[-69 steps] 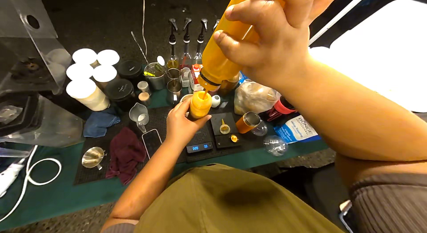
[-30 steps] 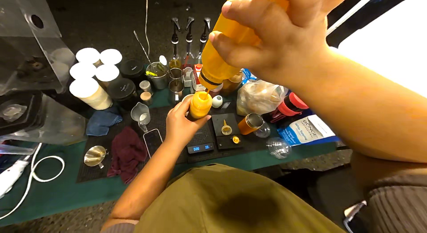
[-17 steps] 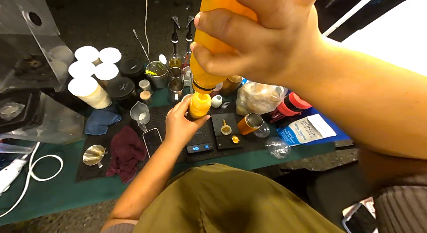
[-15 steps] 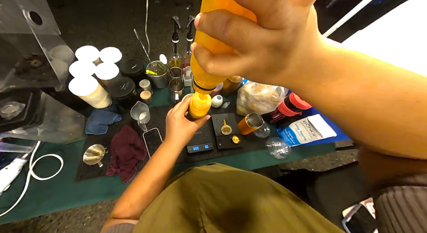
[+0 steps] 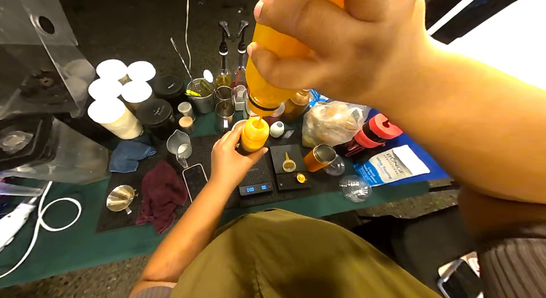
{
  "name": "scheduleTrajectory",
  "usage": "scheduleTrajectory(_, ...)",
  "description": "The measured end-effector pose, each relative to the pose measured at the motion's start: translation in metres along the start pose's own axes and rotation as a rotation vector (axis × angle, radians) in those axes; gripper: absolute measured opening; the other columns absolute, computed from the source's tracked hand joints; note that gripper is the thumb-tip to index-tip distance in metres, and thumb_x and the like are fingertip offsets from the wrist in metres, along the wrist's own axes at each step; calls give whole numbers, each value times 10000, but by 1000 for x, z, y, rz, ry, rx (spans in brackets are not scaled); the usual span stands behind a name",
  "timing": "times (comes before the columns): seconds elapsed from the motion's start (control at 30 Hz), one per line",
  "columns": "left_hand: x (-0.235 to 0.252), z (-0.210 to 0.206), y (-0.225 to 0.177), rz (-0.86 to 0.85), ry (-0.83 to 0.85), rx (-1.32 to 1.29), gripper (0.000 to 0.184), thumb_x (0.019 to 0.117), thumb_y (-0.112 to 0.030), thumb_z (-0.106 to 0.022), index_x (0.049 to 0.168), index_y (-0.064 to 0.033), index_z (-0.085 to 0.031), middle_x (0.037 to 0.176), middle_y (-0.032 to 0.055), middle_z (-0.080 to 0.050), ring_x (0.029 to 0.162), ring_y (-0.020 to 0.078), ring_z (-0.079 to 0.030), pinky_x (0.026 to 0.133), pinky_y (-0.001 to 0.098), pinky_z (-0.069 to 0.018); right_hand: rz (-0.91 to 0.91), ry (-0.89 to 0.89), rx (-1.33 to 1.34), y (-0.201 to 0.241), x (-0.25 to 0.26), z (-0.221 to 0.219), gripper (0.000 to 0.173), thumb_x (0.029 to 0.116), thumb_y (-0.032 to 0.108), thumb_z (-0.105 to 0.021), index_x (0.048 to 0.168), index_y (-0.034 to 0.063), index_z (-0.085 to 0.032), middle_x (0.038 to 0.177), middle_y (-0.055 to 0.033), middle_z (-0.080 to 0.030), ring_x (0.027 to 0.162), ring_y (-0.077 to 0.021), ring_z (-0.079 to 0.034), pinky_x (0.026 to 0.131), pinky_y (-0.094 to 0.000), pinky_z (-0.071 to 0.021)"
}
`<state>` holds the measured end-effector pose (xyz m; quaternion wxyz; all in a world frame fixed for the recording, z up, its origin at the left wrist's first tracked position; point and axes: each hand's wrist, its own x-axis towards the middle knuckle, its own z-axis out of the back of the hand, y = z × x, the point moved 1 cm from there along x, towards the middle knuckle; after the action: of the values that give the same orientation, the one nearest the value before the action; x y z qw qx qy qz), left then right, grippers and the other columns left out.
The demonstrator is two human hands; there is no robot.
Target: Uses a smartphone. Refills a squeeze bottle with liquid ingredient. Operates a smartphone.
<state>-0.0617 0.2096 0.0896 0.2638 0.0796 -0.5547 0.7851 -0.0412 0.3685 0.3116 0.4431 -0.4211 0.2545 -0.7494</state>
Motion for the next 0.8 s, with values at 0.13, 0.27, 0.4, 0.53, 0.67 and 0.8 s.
scheduleTrajectory(0.13, -1, 0, 0, -14, -8, 7, 644, 733, -275, -888, 1293, -45, -667, 1164, 112, -715, 1100, 228, -676, 975, 484, -514, -1, -4, -28, 2, -2, -3, 233, 1023, -9, -487, 1147, 89, -658, 1175, -75, -667, 1072, -219, -625, 820, -367, -463)
scheduleTrajectory(0.27, -2, 0, 0, -10, -7, 10, 644, 731, -281, -889, 1287, -41, -670, 1161, 115, -715, 1102, 230, -675, 973, 487, -514, 2, 2, -6, 1, -2, -1, 239, 1023, -10, -488, 1148, 88, -667, 1179, -80, -673, 1064, -225, -632, 809, -371, -465)
scheduleTrajectory(0.4, -3, 0, -2, 2, 1, 12, 650, 736, -283, -890, 1295, -40, -665, 1167, 118, -712, 1103, 229, -674, 979, 477, -516, -8, -11, 7, 2, -2, 2, 254, 1017, -11, -496, 1156, 89, -684, 1180, -84, -677, 1041, -219, -636, 799, -345, -479)
scheduleTrajectory(0.53, -3, 1, -3, -11, -2, 22, 645, 731, -290, -890, 1284, -39, -672, 1158, 113, -718, 1094, 222, -679, 974, 473, -517, -22, -24, -40, 6, -5, -2, 226, 1023, 6, -497, 1139, 110, -660, 1155, -62, -673, 1098, -221, -614, 830, -391, -436)
scheduleTrajectory(0.67, -2, 2, -4, -14, 1, 20, 647, 732, -290, -890, 1287, -41, -670, 1169, 113, -715, 1103, 227, -676, 979, 478, -516, -44, -21, -8, 4, -7, 0, 224, 1022, 16, -506, 1139, 130, -659, 1196, -61, -671, 1092, -223, -620, 827, -391, -441)
scheduleTrajectory(0.8, -3, 3, -6, -3, 9, 19, 657, 733, -279, -890, 1303, -46, -661, 1184, 123, -709, 1116, 253, -668, 984, 517, -499, -46, -33, -25, 4, -9, 1, 226, 1024, 24, -516, 1157, 131, -665, 1194, -62, -667, 1099, -227, -612, 834, -393, -435)
